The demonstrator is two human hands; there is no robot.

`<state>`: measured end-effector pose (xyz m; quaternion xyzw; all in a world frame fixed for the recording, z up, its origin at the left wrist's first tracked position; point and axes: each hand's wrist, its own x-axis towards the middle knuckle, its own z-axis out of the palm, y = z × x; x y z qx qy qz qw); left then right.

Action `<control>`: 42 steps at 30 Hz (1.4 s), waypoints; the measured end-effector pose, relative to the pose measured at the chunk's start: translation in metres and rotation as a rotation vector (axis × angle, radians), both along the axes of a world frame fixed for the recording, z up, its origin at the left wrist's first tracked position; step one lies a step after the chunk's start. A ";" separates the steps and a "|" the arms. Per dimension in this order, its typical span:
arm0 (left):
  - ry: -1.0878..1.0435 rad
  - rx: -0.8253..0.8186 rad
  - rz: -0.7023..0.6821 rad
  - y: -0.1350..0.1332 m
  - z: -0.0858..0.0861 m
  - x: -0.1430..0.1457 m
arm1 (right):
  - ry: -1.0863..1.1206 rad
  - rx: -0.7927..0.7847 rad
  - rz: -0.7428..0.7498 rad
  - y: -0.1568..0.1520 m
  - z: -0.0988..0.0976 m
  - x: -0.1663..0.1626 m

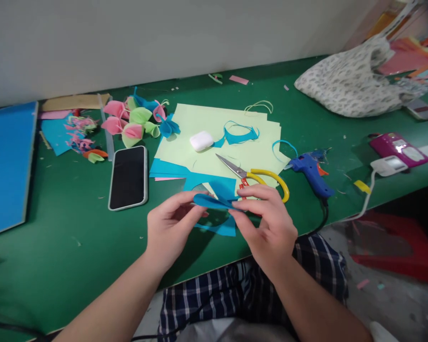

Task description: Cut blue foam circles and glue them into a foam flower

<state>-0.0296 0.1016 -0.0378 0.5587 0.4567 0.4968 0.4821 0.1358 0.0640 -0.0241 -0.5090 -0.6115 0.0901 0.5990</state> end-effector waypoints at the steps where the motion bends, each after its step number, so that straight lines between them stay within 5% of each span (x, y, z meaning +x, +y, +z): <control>1: 0.001 0.003 0.024 -0.001 0.000 0.001 | -0.011 0.001 -0.034 0.001 -0.001 0.000; 9: -0.093 -0.033 0.094 -0.003 0.001 0.004 | -0.177 0.038 -0.189 0.004 -0.007 0.000; 16: 0.057 -0.017 0.094 -0.001 0.006 0.006 | -0.228 0.052 -0.203 0.006 -0.008 0.000; 22: 0.250 0.127 -0.008 -0.006 0.008 0.002 | -0.256 0.070 -0.220 0.008 -0.008 0.001; 28: 0.147 0.173 -0.190 -0.009 0.005 0.000 | -0.219 0.049 -0.234 0.008 -0.010 0.002; 42: 0.248 0.177 -0.214 -0.008 0.006 0.003 | -0.246 0.056 -0.260 0.010 -0.014 0.003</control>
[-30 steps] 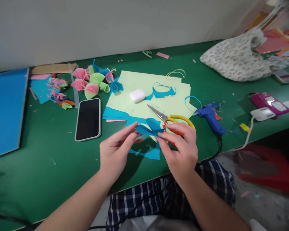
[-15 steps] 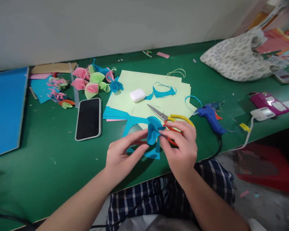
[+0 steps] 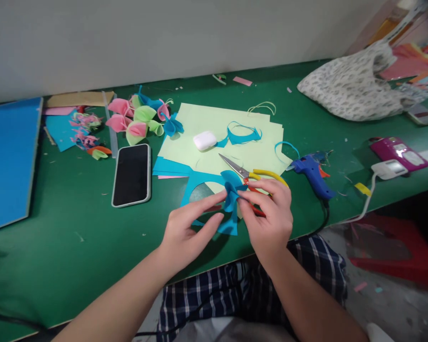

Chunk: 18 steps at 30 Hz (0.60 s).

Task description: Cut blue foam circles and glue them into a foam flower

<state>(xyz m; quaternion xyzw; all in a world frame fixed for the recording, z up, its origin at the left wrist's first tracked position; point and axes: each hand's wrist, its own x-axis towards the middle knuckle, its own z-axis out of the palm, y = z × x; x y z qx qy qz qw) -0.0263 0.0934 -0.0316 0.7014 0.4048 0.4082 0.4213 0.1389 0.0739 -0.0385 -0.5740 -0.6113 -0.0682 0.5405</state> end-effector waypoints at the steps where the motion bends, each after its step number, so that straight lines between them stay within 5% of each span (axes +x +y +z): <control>1: 0.001 -0.040 0.028 0.000 0.001 0.001 | 0.001 0.002 -0.009 0.000 0.000 0.000; 9: -0.223 -0.284 0.046 0.001 0.006 0.004 | -0.041 0.047 -0.021 0.002 -0.003 0.000; 18: 0.139 0.186 -0.083 -0.005 0.001 0.006 | 0.006 0.024 -0.011 0.005 -0.009 0.003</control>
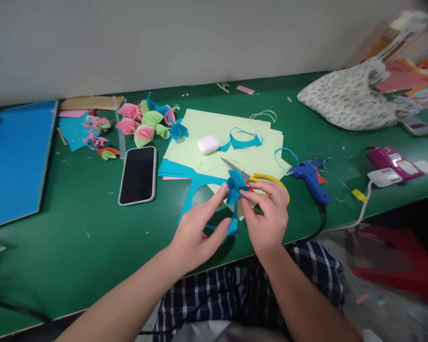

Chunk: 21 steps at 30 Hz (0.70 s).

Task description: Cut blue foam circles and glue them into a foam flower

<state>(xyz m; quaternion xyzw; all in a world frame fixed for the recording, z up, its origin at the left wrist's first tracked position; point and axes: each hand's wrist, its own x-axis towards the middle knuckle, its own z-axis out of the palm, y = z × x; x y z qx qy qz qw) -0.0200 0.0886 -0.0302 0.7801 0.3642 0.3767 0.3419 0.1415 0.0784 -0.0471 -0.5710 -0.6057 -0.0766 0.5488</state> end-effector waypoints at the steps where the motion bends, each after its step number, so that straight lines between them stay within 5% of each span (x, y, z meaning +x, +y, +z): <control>1: 0.002 0.024 0.005 -0.002 -0.001 0.001 | 0.054 -0.021 0.003 -0.001 0.000 0.001; 6: -0.164 0.010 0.055 -0.021 -0.012 0.015 | 0.390 -0.179 0.076 -0.006 0.003 0.007; 11: -0.254 0.080 0.138 -0.041 -0.019 0.040 | 0.493 -0.221 0.138 -0.011 0.011 0.008; 21: 0.045 0.428 0.040 -0.046 -0.012 0.058 | 0.431 -0.117 0.185 -0.015 0.009 0.016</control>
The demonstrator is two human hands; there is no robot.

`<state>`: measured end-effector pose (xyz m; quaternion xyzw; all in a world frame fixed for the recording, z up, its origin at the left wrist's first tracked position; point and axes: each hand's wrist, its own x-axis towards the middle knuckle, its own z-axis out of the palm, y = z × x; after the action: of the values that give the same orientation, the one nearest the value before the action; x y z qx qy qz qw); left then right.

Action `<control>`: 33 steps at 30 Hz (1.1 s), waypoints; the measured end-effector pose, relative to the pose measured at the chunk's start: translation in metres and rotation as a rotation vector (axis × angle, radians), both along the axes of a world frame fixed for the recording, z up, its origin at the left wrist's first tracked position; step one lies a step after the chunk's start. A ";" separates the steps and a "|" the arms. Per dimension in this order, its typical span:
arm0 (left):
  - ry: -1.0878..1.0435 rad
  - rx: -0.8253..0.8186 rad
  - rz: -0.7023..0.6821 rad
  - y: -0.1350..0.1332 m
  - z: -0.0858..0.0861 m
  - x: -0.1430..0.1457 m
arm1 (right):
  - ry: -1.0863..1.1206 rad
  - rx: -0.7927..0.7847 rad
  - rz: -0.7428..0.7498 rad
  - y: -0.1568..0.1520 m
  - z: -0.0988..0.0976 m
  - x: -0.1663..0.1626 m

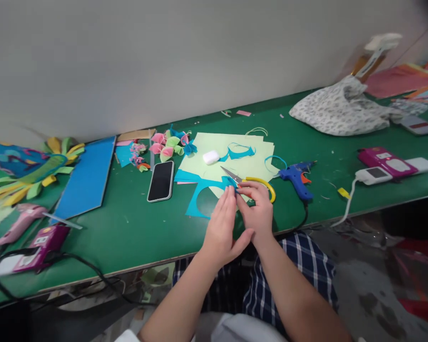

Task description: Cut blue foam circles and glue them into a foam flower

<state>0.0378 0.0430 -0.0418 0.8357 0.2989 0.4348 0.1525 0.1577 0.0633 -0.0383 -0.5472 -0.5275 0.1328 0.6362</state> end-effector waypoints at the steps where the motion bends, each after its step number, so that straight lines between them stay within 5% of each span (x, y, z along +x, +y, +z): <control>1: -0.027 -0.012 0.013 -0.001 0.000 0.000 | 0.013 -0.002 0.008 0.000 0.000 0.001; 9: -0.391 -0.200 0.100 -0.006 0.005 0.004 | 0.105 -0.024 0.118 0.000 0.002 0.003; 17: -0.233 -0.156 -0.025 -0.009 -0.011 0.003 | 0.017 0.025 0.130 -0.001 0.002 0.005; 30: -0.486 -0.199 -0.024 -0.002 -0.014 0.000 | 0.030 0.029 0.163 -0.001 0.001 0.007; 33: -0.400 -0.206 -0.046 -0.002 -0.012 0.000 | 0.020 0.046 0.166 0.000 0.000 0.007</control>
<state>0.0381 0.0411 -0.0542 0.7194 0.2866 0.5553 0.3033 0.1645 0.0631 -0.0378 -0.4855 -0.5676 0.1784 0.6405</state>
